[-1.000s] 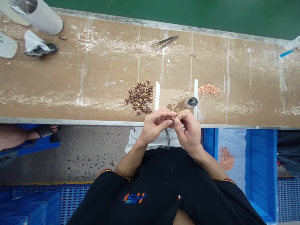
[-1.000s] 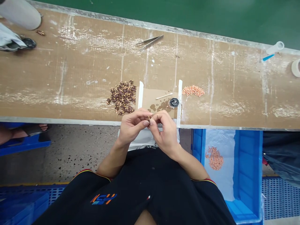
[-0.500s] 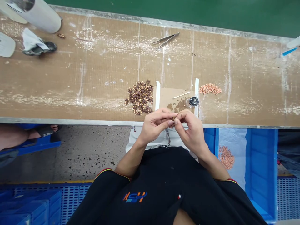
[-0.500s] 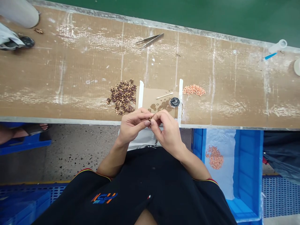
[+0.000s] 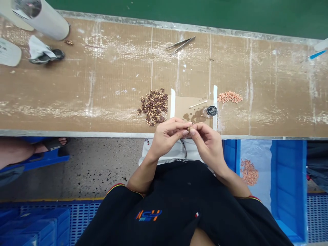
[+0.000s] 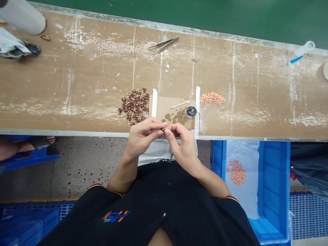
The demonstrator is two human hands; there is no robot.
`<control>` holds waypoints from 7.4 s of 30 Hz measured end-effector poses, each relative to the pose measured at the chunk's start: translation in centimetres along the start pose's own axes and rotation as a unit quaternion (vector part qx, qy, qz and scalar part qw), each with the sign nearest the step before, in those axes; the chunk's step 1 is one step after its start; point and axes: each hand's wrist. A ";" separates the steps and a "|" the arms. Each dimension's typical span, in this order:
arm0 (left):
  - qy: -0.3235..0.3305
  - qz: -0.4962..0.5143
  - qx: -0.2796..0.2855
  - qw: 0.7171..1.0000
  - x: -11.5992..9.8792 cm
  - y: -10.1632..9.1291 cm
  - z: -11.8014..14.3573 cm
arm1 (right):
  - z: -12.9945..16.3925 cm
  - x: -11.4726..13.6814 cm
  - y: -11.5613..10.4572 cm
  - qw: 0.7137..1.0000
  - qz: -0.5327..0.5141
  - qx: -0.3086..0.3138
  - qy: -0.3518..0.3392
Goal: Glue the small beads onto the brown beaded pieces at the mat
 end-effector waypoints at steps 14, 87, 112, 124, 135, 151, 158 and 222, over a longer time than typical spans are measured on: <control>0.086 0.008 -0.046 0.995 0.6 0.2 -0.1 | 0.6 -0.6 0.1 1.000 -0.004 -0.010 0.025; -0.081 -0.528 -0.279 0.798 -1.3 -9.0 -2.1 | -6.2 -3.5 -32.9 0.708 0.354 -0.607 0.073; -0.092 -0.442 -0.253 0.856 -3.4 -10.2 -0.1 | -8.0 -5.3 -12.4 0.911 0.393 -0.093 -0.084; -0.082 -0.084 -0.033 0.992 -1.4 -1.9 -0.6 | -9.2 -4.3 -11.5 0.816 0.574 -0.030 -0.062; -0.090 0.003 -0.015 0.996 2.0 -0.3 -1.6 | -8.5 -4.0 -14.6 0.900 0.430 0.010 -0.065; -0.088 0.025 0.016 0.996 2.1 -0.5 -1.6 | -8.1 -1.3 -14.3 0.932 0.356 0.070 0.001; -0.090 0.045 0.026 0.995 1.9 -0.6 -1.5 | -7.0 0.7 -11.4 0.924 0.368 0.074 -0.065; -0.075 0.128 0.033 0.988 1.9 -0.1 -1.4 | -5.9 0.6 -8.2 0.883 0.374 0.039 -0.280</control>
Point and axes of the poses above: each hand's wrist, its own z-axis away from the middle knuckle, its own y-axis out of the palm, x = y × z, and after that the axes turned 12 degrees about -z, right-handed
